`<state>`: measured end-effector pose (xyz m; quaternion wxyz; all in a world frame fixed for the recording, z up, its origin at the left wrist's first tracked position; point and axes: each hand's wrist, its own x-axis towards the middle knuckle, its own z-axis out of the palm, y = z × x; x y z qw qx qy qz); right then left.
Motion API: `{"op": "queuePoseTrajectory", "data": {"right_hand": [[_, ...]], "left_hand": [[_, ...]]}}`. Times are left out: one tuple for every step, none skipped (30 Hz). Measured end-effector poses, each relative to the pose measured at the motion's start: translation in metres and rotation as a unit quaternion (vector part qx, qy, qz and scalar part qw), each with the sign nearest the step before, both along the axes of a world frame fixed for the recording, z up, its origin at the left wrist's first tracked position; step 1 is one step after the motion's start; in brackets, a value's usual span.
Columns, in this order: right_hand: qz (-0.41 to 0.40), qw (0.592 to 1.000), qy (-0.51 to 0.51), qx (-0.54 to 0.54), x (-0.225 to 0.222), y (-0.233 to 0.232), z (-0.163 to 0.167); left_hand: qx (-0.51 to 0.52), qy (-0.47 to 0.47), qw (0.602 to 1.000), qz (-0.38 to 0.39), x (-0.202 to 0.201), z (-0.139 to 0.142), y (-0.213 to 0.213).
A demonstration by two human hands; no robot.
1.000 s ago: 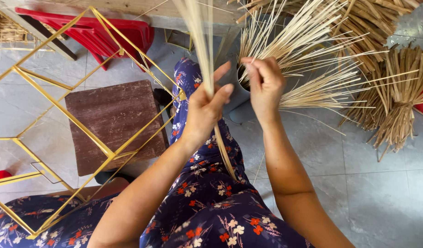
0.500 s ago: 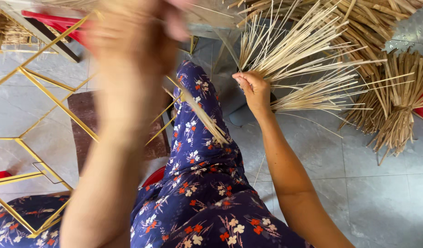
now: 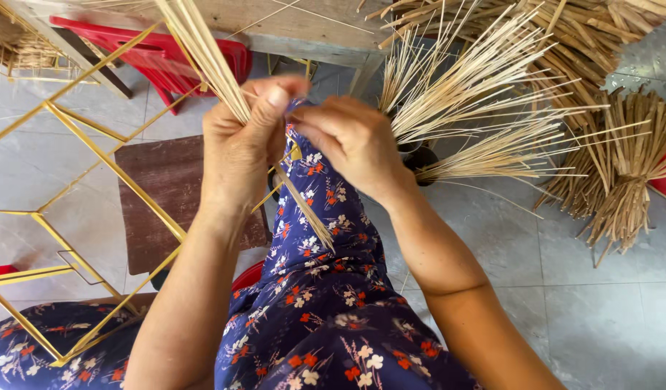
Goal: The person sits on a low stool and repeatedly picks up bundles of dried straw-like stalks from a bucket, separates individual stalks, and places them into a yellow wire frame. The person also moves a red plastic chair and briefly stands to handle a larger bundle of stalks before returning to the stool to continue sorting.
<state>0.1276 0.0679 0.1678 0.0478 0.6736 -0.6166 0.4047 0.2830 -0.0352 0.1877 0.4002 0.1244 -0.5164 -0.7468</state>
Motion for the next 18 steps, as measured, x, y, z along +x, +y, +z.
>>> {"op": "queuePoseTrajectory", "data": {"right_hand": [[0.019, 1.000, 0.001, 0.005, 0.003, -0.002, 0.001], [0.034, 0.999, -0.040, -0.005, 0.002, -0.001, 0.001], [0.049, 0.995, -0.081, -0.016, -0.004, 0.001, 0.001], [0.063, 0.990, -0.122, -0.027, -0.014, 0.003, 0.003], [-0.019, 0.978, -0.200, -0.046, -0.026, 0.007, 0.005], [-0.100, 0.954, -0.277, -0.061, -0.042, 0.012, 0.009], [-0.121, 0.954, -0.234, -0.144, -0.062, 0.013, 0.015], [-0.162, 0.942, -0.248, -0.156, -0.078, 0.017, 0.021], [-0.201, 0.929, -0.262, -0.168, -0.093, 0.021, 0.027], [-0.208, 0.951, -0.173, -0.151, -0.108, 0.021, 0.034], [-0.214, 0.964, -0.082, -0.132, -0.121, 0.022, 0.042], [-0.218, 0.969, 0.009, -0.112, -0.130, 0.020, 0.047], [-0.218, 0.972, 0.017, -0.090, -0.137, 0.016, 0.050], [-0.219, 0.973, 0.026, -0.069, -0.143, 0.012, 0.055], [-0.218, 0.974, 0.034, -0.047, -0.148, 0.008, 0.059], [-0.232, 0.971, 0.033, -0.042, -0.152, 0.005, 0.062], [-0.246, 0.968, 0.032, -0.038, -0.155, 0.004, 0.067], [-0.258, 0.965, 0.031, -0.034, -0.157, 0.004, 0.070]], "left_hand": [[-0.003, -0.003, 1.000, 0.022, 0.003, -0.005, -0.004], [-0.005, -0.005, 0.999, 0.044, 0.008, -0.009, -0.009], [-0.007, -0.008, 0.998, 0.065, 0.014, -0.011, -0.016], [-0.004, -0.005, 0.997, 0.074, 0.021, -0.011, -0.024], [0.000, -0.002, 0.997, 0.082, 0.029, -0.011, -0.034], [0.004, 0.002, 0.996, 0.091, 0.035, -0.010, -0.042], [0.009, 0.001, 0.996, 0.091, 0.037, -0.010, -0.047], [0.015, 0.000, 0.996, 0.092, 0.038, -0.009, -0.052], [0.019, -0.001, 0.995, 0.094, 0.038, -0.008, -0.055], [0.005, -0.006, 0.996, 0.090, 0.035, -0.008, -0.057], [-0.009, -0.011, 0.996, 0.084, 0.031, -0.007, -0.056], [-0.024, -0.015, 0.997, 0.078, 0.027, -0.006, -0.055], [-0.032, -0.016, 0.997, 0.067, 0.021, -0.004, -0.054], [-0.041, -0.017, 0.997, 0.056, 0.015, -0.002, -0.052], [-0.050, -0.018, 0.998, 0.045, 0.011, 0.001, -0.050], [-0.046, -0.032, 0.998, 0.038, 0.008, 0.004, -0.048], [-0.043, -0.047, 0.997, 0.032, 0.006, 0.007, -0.046], [-0.040, -0.061, 0.997, 0.027, 0.002, 0.010, -0.042]]}}
